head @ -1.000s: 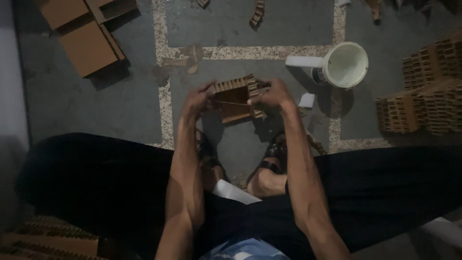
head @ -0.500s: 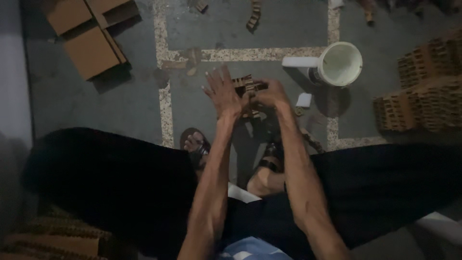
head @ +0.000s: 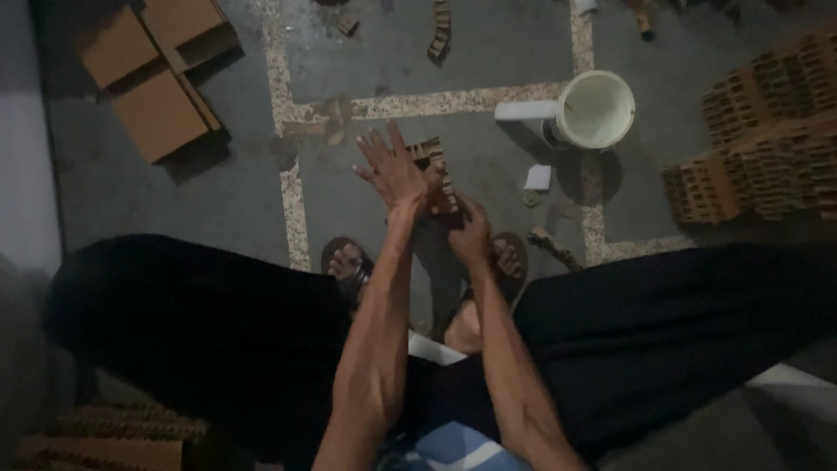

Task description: The person sits on the floor and assembles small cardboard crates by applying glue to the edges of flat cardboard pieces and attaching corrugated inserts. They repeatedly pick up pieces, apply adhesive, and press them together to form box-like structures.

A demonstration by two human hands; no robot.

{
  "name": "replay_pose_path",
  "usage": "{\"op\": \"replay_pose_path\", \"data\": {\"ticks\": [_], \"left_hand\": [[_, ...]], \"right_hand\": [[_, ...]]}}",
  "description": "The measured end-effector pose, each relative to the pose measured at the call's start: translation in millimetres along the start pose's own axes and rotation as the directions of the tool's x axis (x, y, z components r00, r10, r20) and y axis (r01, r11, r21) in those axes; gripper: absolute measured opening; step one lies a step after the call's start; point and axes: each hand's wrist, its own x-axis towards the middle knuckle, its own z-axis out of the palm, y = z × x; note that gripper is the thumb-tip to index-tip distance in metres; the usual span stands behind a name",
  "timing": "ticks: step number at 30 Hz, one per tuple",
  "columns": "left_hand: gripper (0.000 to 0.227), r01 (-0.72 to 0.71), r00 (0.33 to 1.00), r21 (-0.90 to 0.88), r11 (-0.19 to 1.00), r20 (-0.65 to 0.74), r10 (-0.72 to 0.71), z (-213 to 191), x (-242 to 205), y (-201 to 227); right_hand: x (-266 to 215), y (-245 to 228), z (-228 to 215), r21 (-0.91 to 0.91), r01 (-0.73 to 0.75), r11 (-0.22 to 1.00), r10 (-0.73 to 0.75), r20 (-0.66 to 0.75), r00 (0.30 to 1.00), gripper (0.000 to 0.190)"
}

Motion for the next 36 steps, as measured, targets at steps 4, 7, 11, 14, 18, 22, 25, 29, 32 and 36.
{"op": "replay_pose_path", "data": {"ticks": [4, 7, 11, 14, 18, 22, 25, 29, 32, 36], "left_hand": [[0.118, -0.024, 0.998, 0.023, 0.999, -0.064, 0.026, 2, -3, -2], [0.120, 0.000, 1.000, -0.020, 1.000, -0.002, 0.000, 2, -4, -4], [0.114, -0.026, 0.998, 0.039, 0.999, -0.051, 0.028, -4, -4, 3], [0.110, -0.037, 0.999, 0.118, 0.992, -0.020, 0.039, -20, -8, 6], [0.110, -0.129, 0.991, 0.184, 0.974, -0.019, 0.134, -37, -37, 8], [0.107, -0.296, 0.914, -0.032, 0.955, -0.300, 0.274, -35, -84, 12], [0.097, -0.355, 0.906, -0.130, 0.926, -0.291, 0.306, -38, -99, 14], [0.081, -0.269, 0.963, -0.500, 0.823, -0.149, 0.224, -62, -91, 12], [0.082, -0.227, 0.971, -0.606, 0.763, -0.075, 0.229, -85, -91, 14], [0.085, -0.491, 0.871, -0.508, 0.708, -0.318, 0.375, -104, -87, 10]], "right_hand": [[6, 34, 24, 0.660, -0.111, 0.743, 0.152, -0.004, 0.988, 0.042], [2, 27, 26, 0.481, -0.033, 0.876, 0.078, -0.073, 0.994, 0.039], [-7, -23, 11, -0.218, 0.100, 0.971, -0.136, -0.155, 0.979, 0.042], [-6, -62, 5, -0.352, 0.143, 0.925, -0.203, -0.140, 0.969, 0.029], [-2, -61, 1, -0.207, 0.135, 0.969, -0.148, -0.048, 0.988, 0.034], [4, -4, 15, -0.091, 0.129, 0.987, -0.136, -0.080, 0.987, 0.050], [26, 34, 22, -0.192, 0.091, 0.977, -0.112, -0.103, 0.988, 0.059], [28, 26, 28, 0.003, 0.188, 0.982, -0.188, -0.025, 0.982, 0.060], [15, -24, 30, 0.153, 0.016, 0.988, -0.032, 0.105, 0.994, 0.048], [-1, -96, 18, -0.204, 0.165, 0.965, -0.122, 0.208, 0.971, 0.036]]}}
